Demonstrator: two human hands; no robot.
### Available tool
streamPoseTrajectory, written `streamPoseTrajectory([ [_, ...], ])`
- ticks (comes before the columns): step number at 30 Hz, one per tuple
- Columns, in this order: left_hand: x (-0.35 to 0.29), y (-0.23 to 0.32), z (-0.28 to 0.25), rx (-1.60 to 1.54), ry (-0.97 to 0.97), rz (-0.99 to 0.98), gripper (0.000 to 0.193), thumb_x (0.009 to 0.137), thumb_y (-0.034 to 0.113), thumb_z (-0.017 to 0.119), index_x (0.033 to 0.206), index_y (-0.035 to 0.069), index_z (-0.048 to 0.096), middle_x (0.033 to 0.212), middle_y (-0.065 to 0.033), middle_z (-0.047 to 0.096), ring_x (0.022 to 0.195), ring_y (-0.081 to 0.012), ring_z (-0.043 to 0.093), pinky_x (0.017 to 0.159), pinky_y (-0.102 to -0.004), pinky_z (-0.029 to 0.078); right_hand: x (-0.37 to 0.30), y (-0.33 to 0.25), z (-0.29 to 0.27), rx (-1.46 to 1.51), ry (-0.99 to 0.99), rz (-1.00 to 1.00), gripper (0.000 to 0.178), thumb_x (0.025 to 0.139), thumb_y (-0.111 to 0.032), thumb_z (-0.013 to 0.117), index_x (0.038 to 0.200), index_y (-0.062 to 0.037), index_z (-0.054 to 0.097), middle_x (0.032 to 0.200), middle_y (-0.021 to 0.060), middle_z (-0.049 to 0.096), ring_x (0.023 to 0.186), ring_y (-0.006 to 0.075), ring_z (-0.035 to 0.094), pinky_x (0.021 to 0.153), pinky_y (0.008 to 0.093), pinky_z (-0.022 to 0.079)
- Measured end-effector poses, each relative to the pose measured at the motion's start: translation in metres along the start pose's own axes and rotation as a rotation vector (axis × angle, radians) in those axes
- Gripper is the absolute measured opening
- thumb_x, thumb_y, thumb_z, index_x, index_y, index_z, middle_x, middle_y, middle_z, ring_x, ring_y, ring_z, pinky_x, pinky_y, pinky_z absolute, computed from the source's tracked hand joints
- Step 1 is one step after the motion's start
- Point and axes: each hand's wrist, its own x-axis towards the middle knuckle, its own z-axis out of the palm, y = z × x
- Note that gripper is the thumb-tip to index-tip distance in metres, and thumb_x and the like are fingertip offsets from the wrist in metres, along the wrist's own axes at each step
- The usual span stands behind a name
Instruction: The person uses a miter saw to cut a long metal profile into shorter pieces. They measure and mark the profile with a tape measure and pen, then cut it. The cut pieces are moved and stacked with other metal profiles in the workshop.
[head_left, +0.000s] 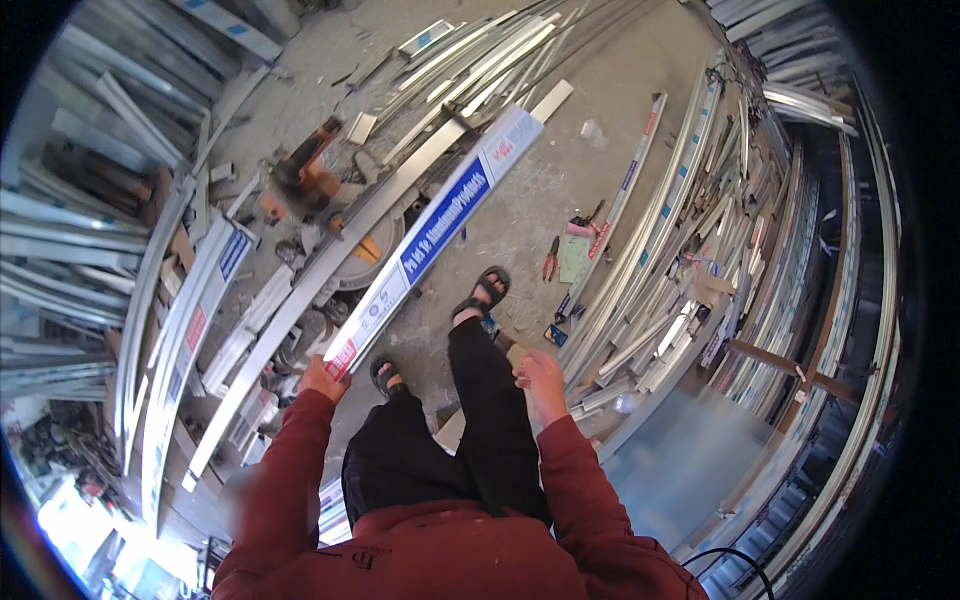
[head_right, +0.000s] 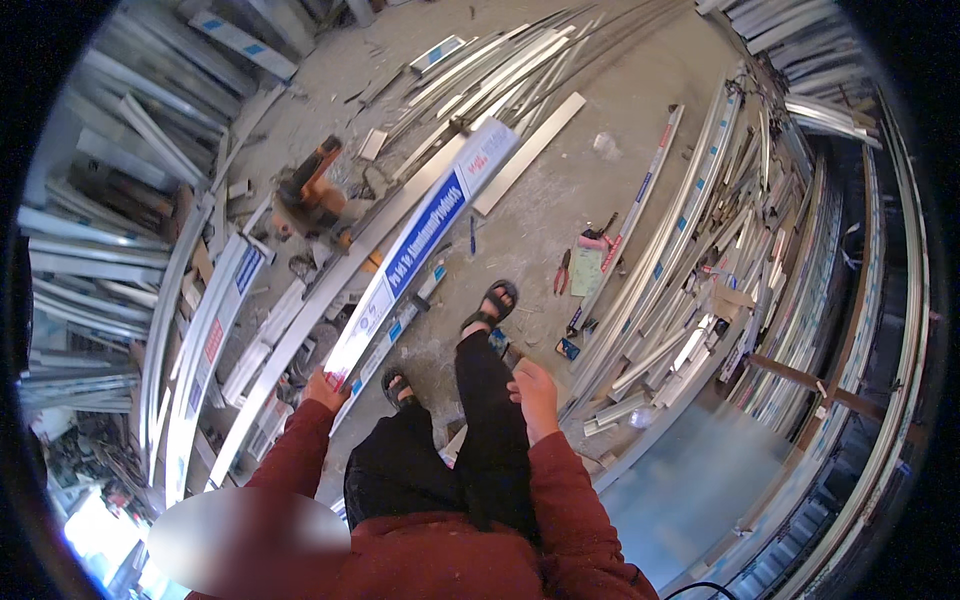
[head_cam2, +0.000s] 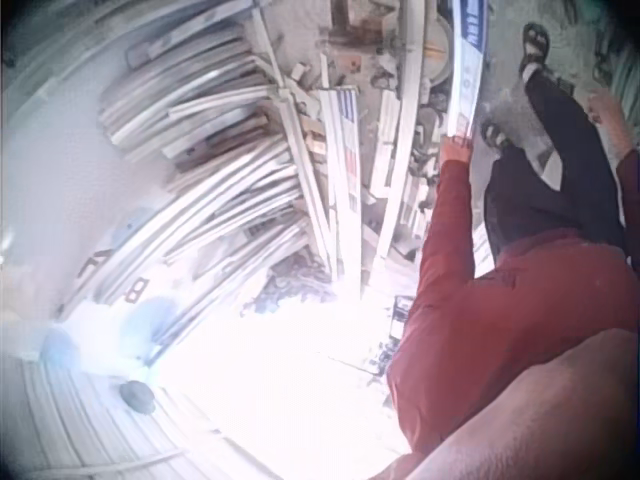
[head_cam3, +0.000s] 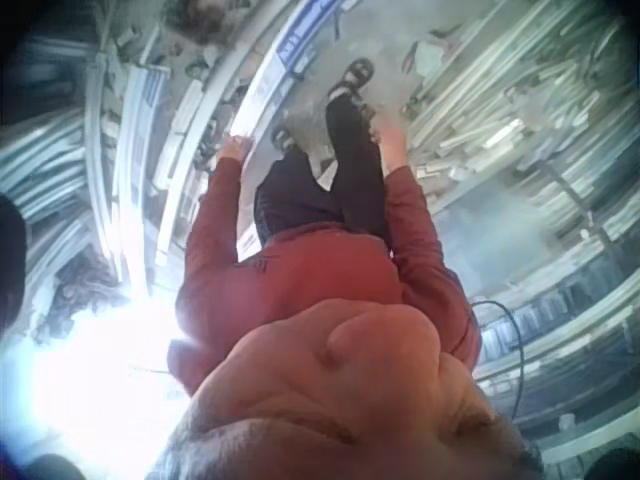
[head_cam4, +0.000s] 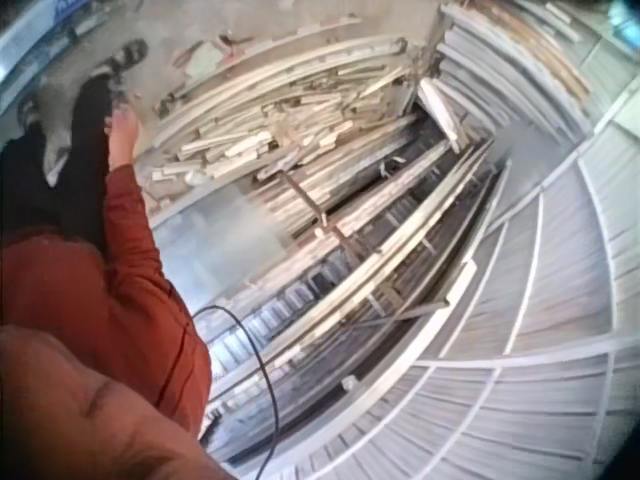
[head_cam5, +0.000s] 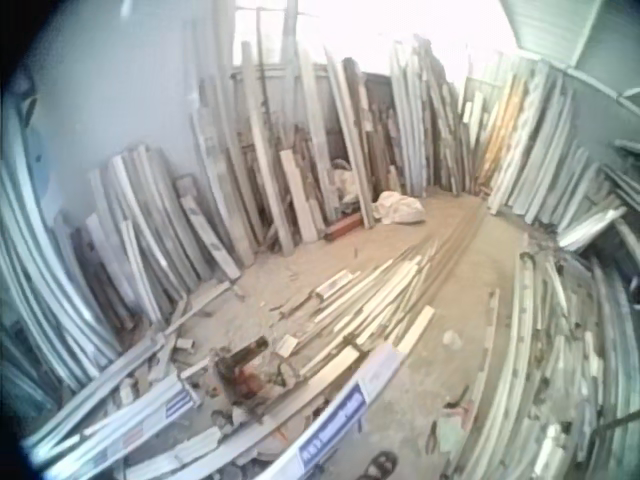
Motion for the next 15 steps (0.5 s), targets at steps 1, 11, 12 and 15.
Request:
streamPoseTrajectory([
  [1,0.007,0.031,-0.008,0.018,-0.013,-0.026,0.07,0.068,0.04,0.082,0.118,0.004,0.048,0.109,-0.024,0.065,0.105,-0.0412,0.062,0.088,-0.0475,0.05,0.006,-0.005,-0.014,0.02,0.024,0.007,0.037,0.093,-0.018,0.06,0.125,0.0004,0.056,0.098,0.0064,0.064,0.078,0.0144,0.064,0.063,0.0266,0.05],
  [11,0.134,0.295,-0.015,0.013,-0.056,0.092,0.075,0.068,0.039,0.082,0.119,-0.001,0.044,0.112,-0.0273,0.063,0.108,-0.0419,0.061,0.091,-0.0457,0.049,0.196,-0.072,-0.149,-0.183,0.112,0.024,0.029,0.087,-0.021,0.065,0.106,0.0015,0.068,0.088,0.0092,0.069,0.078,0.0153,0.065,0.07,0.0288,0.052],
  [12,0.149,0.315,-0.006,0.021,-0.048,0.102,0.076,0.068,0.038,0.082,0.12,-0.001,0.044,0.112,-0.027,0.063,0.108,-0.0416,0.061,0.092,-0.0453,0.049,0.218,-0.074,-0.168,-0.235,0.138,-0.016,0.029,0.087,-0.021,0.065,0.104,0.0018,0.068,0.089,0.0104,0.07,0.078,0.0167,0.066,0.072,0.0299,0.052],
  [15,0.174,0.399,-0.007,0.0,-0.072,0.119,0.074,0.068,0.035,0.083,0.119,-0.002,0.044,0.105,-0.0248,0.064,0.103,-0.0407,0.062,0.09,-0.0437,0.049,0.276,-0.106,-0.218,-0.231,0.19,-0.011,0.03,0.085,-0.021,0.065,0.102,0.0023,0.07,0.091,0.0153,0.072,0.083,0.0229,0.068,0.077,0.0339,0.052],
])
